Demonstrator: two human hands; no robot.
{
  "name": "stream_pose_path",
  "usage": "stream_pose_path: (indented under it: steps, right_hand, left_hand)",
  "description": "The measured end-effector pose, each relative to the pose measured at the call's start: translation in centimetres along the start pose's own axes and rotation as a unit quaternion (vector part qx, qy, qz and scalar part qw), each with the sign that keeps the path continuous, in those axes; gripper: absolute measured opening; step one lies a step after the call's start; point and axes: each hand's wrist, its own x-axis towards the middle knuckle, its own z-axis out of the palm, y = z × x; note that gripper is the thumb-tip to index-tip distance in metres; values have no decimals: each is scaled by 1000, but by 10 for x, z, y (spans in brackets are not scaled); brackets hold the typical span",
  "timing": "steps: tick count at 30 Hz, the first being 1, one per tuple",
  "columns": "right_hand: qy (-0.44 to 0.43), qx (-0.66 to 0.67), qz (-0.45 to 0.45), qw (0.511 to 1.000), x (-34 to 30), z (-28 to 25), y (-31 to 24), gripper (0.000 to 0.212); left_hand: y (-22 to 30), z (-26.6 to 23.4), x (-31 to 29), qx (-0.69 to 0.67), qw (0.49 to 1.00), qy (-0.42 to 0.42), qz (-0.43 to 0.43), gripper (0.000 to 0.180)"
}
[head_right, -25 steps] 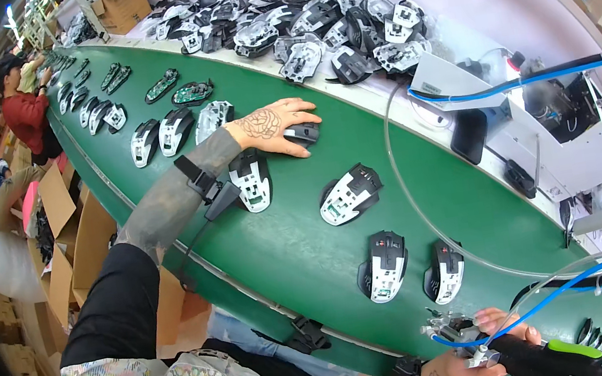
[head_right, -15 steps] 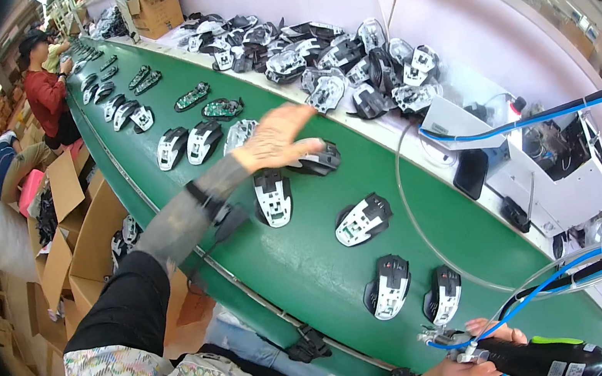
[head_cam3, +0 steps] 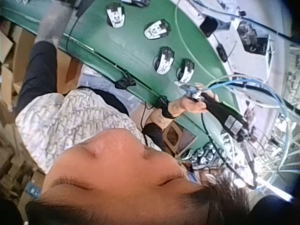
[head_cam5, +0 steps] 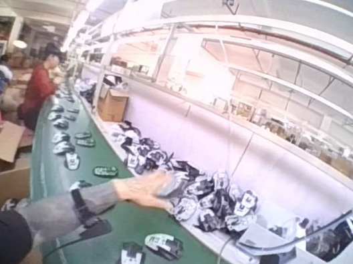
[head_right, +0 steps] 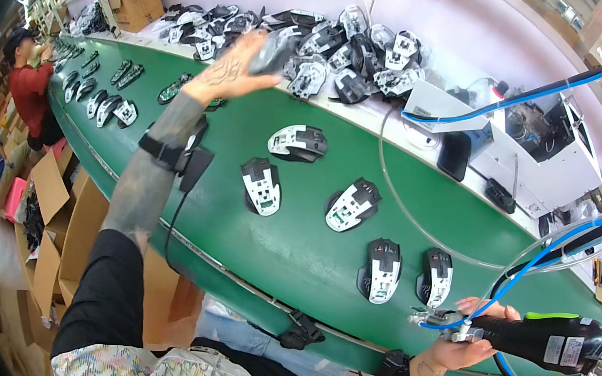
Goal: The recorder is using an electric screwdriver to fasten screws into the bottom cases of computer mice on an assembly line.
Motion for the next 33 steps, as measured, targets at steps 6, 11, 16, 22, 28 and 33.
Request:
stream_pose_path:
  steps: [6, 11, 16, 22, 28, 33]
  right_hand:
    - [-19, -1, -2, 1000, -1, -13, 6, 58]
    - [18, -69, -72, 995, -8, -26, 19, 52]
    - [-5, -48, -58, 997, 1, 1, -4, 52]
    - [-35, 2, -54, 998, 0, 5, -5, 52]
    - [-36, 13, -33, 999, -3, 3, -13, 51]
    - [-40, 21, -46, 998, -6, 5, -15, 48]
  left_hand:
    - [119, 0, -71, 72, 978, -141, -136, 78]
    - [108, 56, -146, -41, 977, -185, -100, 70]
    - [42, 9, -137, -5, 995, 89, -46, 70]
    - [-52, 33, -136, 12, 965, 14, -262, 67]
    - [-51, 31, -164, -6, 984, 16, -177, 74]
    - [-26, -9, -174, -17, 987, 116, -106, 69]
